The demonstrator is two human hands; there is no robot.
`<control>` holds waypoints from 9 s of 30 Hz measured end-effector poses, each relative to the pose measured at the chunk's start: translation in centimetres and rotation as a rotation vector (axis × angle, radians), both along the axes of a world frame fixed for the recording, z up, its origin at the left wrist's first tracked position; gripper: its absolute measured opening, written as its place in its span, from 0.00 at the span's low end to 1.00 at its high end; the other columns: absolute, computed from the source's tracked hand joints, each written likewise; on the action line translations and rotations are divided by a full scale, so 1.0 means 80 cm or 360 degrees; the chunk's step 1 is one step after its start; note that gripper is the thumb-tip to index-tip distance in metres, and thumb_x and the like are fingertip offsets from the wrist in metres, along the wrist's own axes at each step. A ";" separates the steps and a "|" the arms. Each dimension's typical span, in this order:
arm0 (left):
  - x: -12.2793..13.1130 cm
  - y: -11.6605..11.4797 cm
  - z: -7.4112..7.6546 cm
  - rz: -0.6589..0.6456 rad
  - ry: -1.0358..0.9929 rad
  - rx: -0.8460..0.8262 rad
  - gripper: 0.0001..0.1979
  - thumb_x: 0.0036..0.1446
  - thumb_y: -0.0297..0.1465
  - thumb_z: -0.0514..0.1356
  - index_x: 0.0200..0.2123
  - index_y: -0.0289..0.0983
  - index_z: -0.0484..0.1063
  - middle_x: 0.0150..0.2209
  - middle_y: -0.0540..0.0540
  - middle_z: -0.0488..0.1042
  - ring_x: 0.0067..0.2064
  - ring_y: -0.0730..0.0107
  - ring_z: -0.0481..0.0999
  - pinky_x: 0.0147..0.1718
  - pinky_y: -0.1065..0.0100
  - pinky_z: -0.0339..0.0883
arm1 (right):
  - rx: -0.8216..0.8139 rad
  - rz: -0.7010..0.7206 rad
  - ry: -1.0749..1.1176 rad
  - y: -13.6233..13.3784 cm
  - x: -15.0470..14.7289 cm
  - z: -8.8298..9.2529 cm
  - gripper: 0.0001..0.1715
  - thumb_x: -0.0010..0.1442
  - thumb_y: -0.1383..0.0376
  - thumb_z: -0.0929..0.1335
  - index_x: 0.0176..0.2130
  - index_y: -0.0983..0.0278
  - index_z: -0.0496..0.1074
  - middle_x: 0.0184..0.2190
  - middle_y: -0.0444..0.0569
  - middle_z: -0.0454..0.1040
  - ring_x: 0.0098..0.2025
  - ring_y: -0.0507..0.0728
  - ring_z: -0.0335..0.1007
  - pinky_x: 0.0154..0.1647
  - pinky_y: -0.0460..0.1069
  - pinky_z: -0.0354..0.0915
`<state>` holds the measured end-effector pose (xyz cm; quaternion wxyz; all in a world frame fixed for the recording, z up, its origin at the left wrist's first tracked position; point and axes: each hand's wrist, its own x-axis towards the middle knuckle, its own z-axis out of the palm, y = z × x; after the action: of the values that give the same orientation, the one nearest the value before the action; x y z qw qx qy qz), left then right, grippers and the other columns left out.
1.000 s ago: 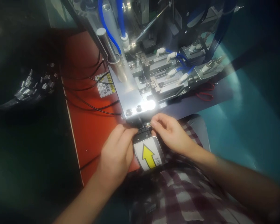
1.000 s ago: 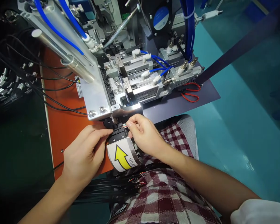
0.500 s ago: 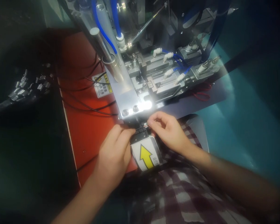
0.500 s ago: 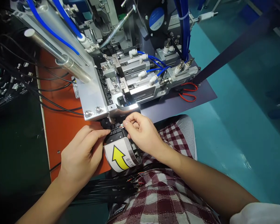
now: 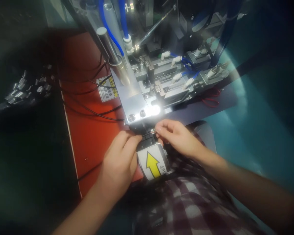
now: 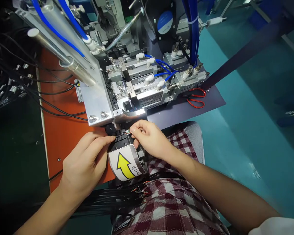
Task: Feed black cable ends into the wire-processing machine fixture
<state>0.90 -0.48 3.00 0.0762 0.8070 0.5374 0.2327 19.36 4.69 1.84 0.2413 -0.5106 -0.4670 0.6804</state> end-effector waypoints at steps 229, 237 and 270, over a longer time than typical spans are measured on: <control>-0.021 -0.004 0.003 -0.0011 0.0194 -0.0102 0.17 0.61 0.20 0.51 0.47 0.38 0.75 0.36 0.45 0.69 0.34 0.69 0.71 0.28 0.71 0.66 | 0.0117 -0.0060 -0.0148 -0.005 -0.005 -0.004 0.09 0.63 0.65 0.64 0.30 0.64 0.66 0.20 0.39 0.67 0.24 0.50 0.66 0.29 0.46 0.61; -0.064 -0.015 -0.003 -0.0097 0.0111 -0.0046 0.17 0.62 0.20 0.53 0.50 0.40 0.72 0.43 0.45 0.72 0.41 0.71 0.74 0.38 0.73 0.69 | 0.0220 -0.0007 -0.0185 -0.004 -0.003 -0.006 0.10 0.62 0.63 0.63 0.30 0.63 0.66 0.19 0.41 0.69 0.23 0.52 0.66 0.28 0.47 0.61; -0.073 0.003 -0.006 -0.0316 0.0039 0.0050 0.16 0.60 0.18 0.53 0.46 0.37 0.74 0.42 0.43 0.73 0.43 0.69 0.75 0.41 0.71 0.70 | 0.0452 0.0036 -0.0253 -0.006 0.000 -0.012 0.16 0.64 0.60 0.61 0.26 0.61 0.61 0.19 0.38 0.60 0.23 0.50 0.61 0.26 0.46 0.57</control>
<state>-4.92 -0.28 2.49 0.0796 0.8602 0.4518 0.2226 19.34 4.24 0.88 0.2657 -0.5182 -0.5818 0.5677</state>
